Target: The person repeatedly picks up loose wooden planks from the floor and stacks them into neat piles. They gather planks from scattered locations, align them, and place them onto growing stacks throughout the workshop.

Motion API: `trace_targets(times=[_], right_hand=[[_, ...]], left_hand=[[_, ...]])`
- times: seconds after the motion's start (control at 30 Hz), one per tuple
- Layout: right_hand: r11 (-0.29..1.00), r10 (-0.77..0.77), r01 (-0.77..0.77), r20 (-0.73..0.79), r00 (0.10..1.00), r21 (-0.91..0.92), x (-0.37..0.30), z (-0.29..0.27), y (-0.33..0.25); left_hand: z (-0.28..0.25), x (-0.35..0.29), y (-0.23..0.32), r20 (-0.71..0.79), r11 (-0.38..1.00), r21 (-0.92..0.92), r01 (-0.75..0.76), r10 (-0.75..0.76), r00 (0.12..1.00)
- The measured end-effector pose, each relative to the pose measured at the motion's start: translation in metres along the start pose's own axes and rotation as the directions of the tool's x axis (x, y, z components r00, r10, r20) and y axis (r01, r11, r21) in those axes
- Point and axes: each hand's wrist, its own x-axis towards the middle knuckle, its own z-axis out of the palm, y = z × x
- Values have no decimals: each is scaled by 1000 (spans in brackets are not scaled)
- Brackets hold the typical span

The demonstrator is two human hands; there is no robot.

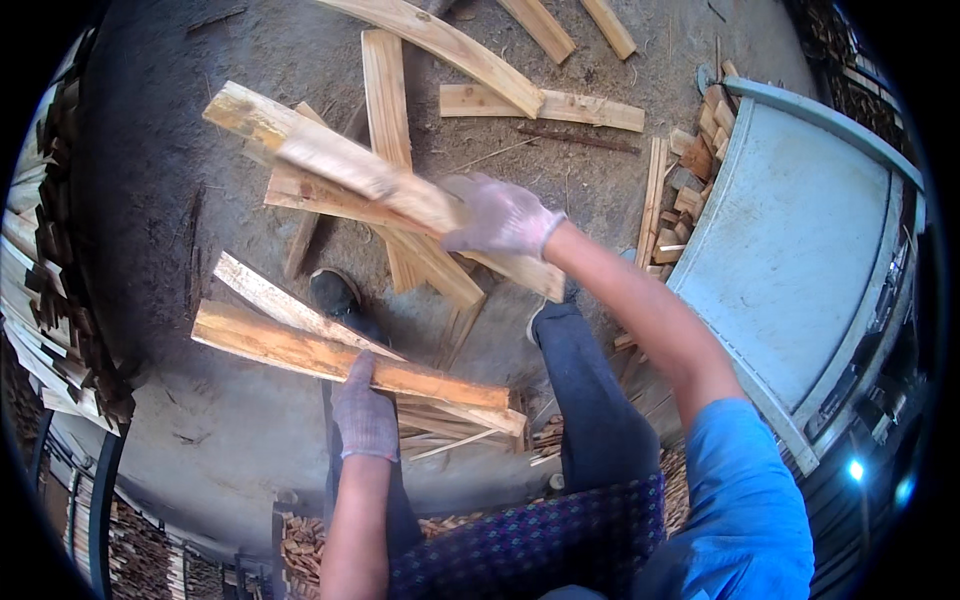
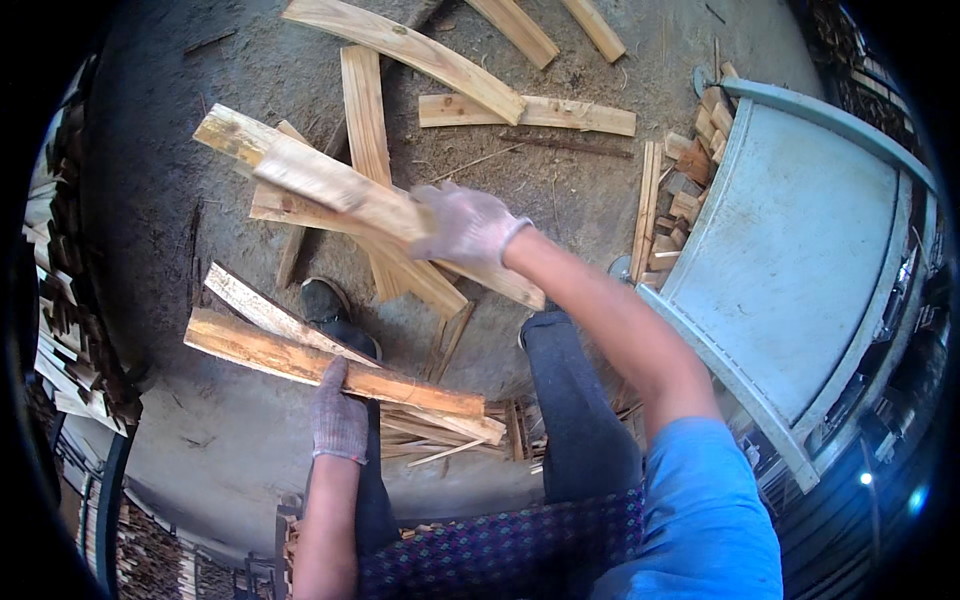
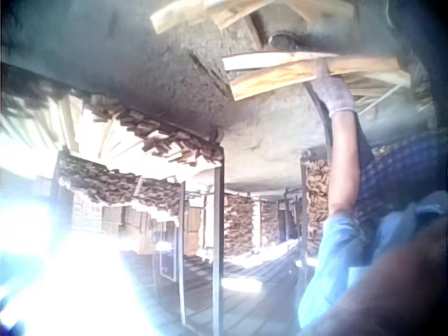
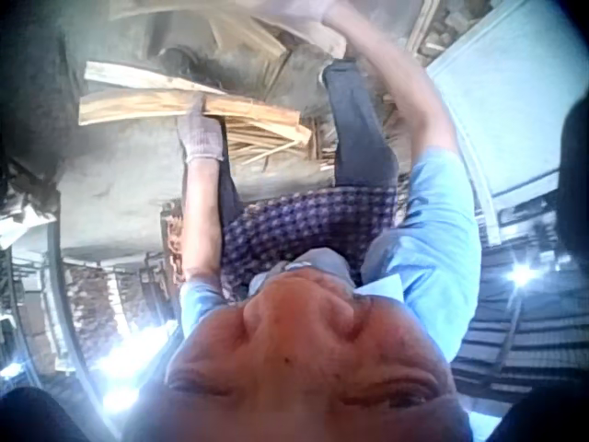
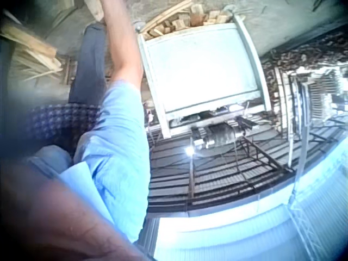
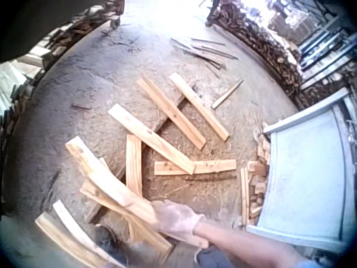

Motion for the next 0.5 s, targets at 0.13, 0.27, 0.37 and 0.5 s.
trace_targets(times=[0.13,0.27,0.37,0.5], right_hand=[[994,82,-96,-242,967,-43,92,-9,36],[921,100,-270,-501,860,-279,174,-23,118],[844,302,-488,-554,776,-223,193,-21,115],[926,377,-374,-186,907,55,144,-5,89]], left_hand=[[-1,1,-5,-80,1000,-8,2,-3,997],[-10,-2,-5,66,961,267,-68,52,996],[-10,-10,0,140,759,620,-199,142,980],[5,-4,2,-57,962,-199,187,-202,978]])
